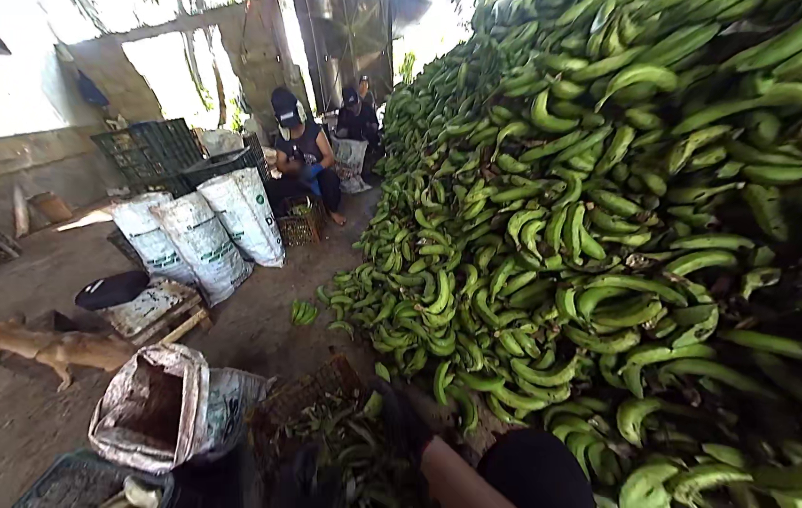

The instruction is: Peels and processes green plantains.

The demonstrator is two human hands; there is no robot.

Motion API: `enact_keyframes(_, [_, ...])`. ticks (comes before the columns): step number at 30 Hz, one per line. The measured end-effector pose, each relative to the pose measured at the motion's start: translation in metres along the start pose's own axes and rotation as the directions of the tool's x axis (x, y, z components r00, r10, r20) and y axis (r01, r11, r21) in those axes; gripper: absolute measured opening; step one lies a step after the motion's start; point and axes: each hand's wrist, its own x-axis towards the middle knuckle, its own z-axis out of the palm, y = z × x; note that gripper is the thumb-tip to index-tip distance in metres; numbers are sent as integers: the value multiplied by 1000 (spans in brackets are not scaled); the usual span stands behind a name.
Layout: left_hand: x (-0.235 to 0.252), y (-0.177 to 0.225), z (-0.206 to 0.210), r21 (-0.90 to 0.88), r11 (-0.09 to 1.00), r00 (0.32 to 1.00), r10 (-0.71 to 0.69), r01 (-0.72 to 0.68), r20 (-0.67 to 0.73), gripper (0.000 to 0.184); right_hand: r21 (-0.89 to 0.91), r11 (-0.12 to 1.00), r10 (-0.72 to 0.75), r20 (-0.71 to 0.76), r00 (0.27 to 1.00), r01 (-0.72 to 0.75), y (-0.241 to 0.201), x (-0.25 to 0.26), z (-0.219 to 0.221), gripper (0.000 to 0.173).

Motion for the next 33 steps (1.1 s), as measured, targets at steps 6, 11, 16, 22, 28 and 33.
enact_keyframes(6, [12, -14, 0, -127, 974, 977, 175, -190, -123, 54, -110, 980, -161, 55, 985, 166, -67, -23, 23, 63])
enact_keyframes(11, [10, -18, 31, -396, 881, 964, 260, -259, -53, 56, -151, 934, -314, 80, 946, 322, -89, -47, 41, 55])
enact_keyframes(16, [16, -19, 42, -496, 823, 955, 295, -277, -44, 61, -71, 909, -409, 21, 912, 410, -87, -67, 58, 54])
enact_keyframes(22, [21, -12, 40, -595, 775, 971, 235, -213, -41, 54, -18, 901, -433, 13, 901, 433, -76, -78, 69, 54])
enact_keyframes(28, [19, -39, 52, -691, 722, 994, 48, 33, 97, 40, 187, 909, -389, 55, 920, 373, -89, -73, 65, 44])
enact_keyframes(33, [5, -42, 45, -597, 799, 978, 177, -76, 113, 57, 312, 935, -272, 316, 909, 171, -104, -43, 43, 40])
